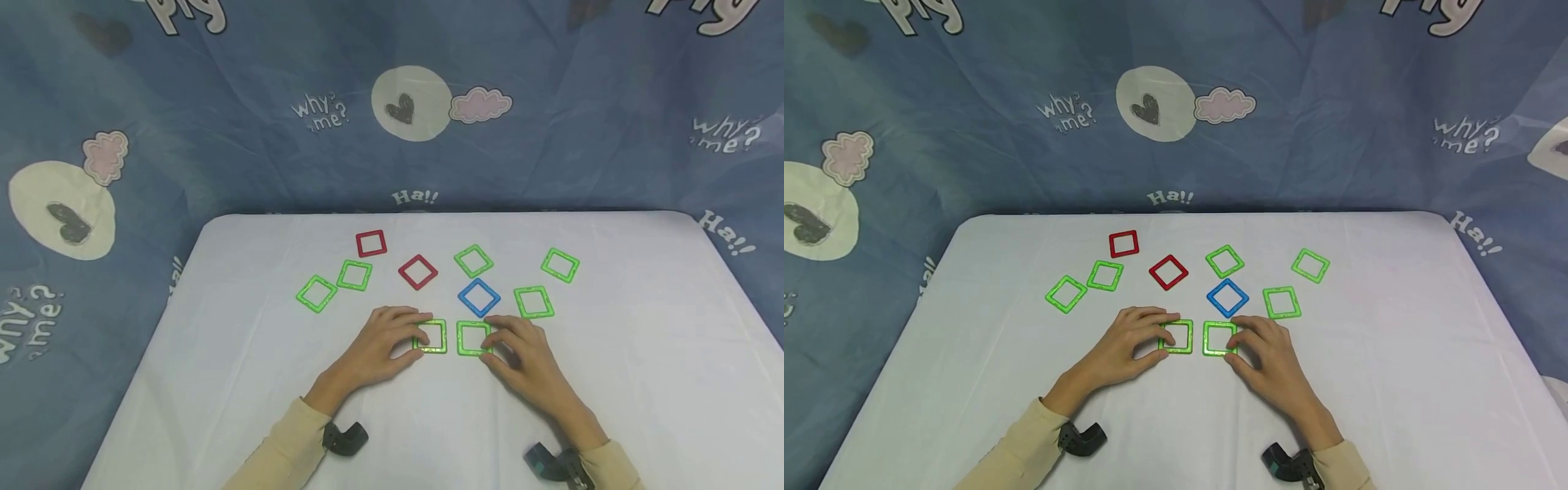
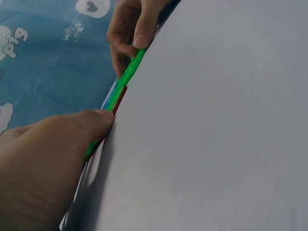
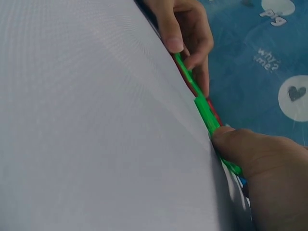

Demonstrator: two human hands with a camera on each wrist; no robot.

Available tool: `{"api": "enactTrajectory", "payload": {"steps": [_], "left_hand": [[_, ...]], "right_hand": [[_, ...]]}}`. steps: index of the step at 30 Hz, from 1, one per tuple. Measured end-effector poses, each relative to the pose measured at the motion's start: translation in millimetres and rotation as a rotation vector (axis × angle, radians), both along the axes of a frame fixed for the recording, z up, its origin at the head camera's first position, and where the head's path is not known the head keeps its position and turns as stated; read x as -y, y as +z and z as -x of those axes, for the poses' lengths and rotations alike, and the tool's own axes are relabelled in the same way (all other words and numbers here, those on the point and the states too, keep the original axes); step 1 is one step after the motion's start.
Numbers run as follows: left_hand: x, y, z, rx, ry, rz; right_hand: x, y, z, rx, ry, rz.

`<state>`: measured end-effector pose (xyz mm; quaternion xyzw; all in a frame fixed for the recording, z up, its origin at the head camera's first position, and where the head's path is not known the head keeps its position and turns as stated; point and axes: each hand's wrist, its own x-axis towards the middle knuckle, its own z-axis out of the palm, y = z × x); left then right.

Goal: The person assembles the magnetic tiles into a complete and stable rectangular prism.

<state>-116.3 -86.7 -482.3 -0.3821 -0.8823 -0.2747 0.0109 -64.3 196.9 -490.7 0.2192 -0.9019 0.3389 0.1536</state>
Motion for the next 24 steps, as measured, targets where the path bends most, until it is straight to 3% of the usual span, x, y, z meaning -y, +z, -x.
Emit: {"api": "enactTrajectory", "payload": {"steps": [24], "left_hand": [[-6.3,2.4,-4.2,-0.008,0.018,0.009]], "right_hand": [[2.7,0.8,0.6,0.034,-0.014,-0.01]]}}
